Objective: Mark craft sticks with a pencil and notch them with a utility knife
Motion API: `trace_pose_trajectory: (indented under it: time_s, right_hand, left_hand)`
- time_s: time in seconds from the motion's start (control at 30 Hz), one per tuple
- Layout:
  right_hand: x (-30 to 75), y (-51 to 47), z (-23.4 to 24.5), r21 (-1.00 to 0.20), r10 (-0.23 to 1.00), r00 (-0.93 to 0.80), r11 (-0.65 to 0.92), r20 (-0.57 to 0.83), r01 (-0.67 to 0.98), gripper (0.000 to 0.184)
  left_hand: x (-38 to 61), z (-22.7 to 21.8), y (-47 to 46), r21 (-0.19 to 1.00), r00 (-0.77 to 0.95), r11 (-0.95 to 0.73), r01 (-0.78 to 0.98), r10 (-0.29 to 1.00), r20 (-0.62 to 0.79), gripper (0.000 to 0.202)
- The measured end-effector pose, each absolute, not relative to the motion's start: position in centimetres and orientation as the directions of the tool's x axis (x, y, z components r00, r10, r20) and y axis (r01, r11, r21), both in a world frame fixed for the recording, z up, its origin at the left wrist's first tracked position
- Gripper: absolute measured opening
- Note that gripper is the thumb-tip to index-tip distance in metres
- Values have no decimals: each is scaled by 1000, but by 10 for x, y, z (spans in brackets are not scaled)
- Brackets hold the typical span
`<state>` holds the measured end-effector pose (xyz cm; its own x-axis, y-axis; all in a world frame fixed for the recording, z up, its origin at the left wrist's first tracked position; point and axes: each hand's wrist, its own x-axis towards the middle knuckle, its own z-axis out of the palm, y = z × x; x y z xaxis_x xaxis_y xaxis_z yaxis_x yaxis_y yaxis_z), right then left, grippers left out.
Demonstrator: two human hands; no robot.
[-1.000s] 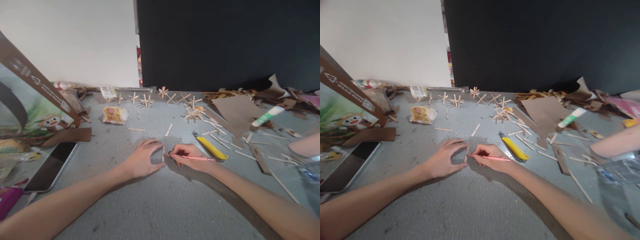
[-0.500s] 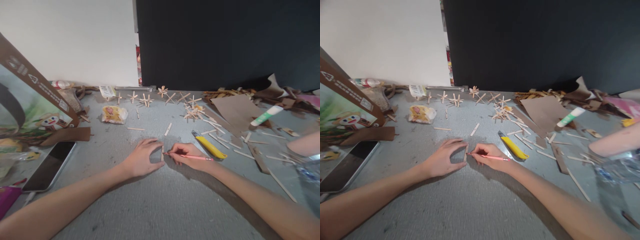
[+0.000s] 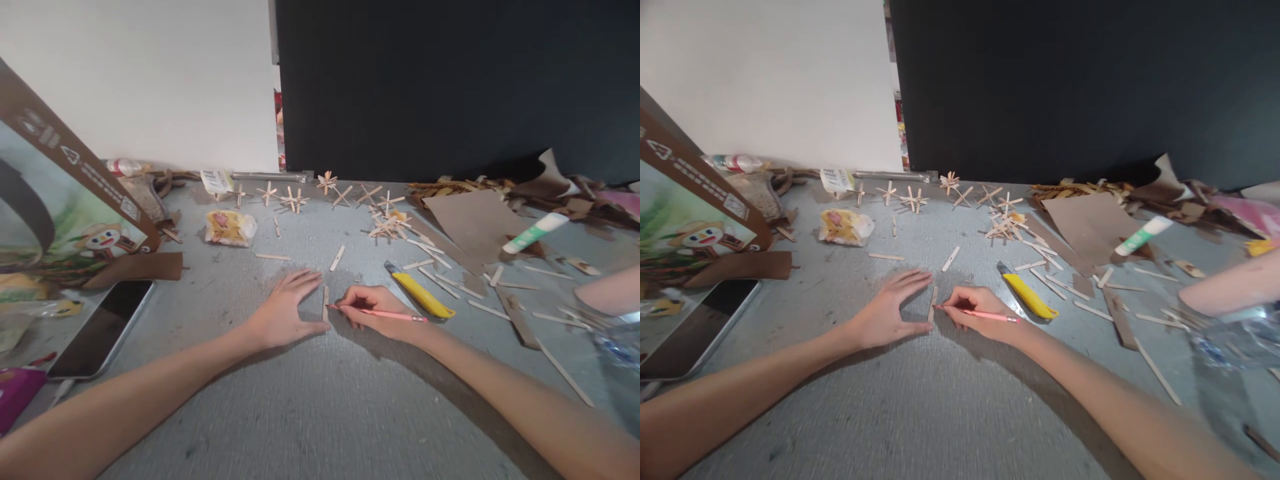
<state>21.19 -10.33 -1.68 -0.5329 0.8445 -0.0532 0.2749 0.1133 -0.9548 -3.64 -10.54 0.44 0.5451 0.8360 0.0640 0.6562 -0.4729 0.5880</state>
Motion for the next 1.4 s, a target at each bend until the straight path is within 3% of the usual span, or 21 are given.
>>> trace_pose_trajectory:
  time_s: [0.27, 1.4]
  right_hand:
    - [215, -102, -17, -955, 822, -569, 147, -27, 257, 33]
    - [211, -100, -10, -966, 829, -555, 87, -65, 244, 38]
  left_hand:
    - [-37, 5, -106, 483, 573, -497, 721, 819, -12, 70]
    - [-37, 5, -106, 498, 578, -508, 703, 816, 16, 68]
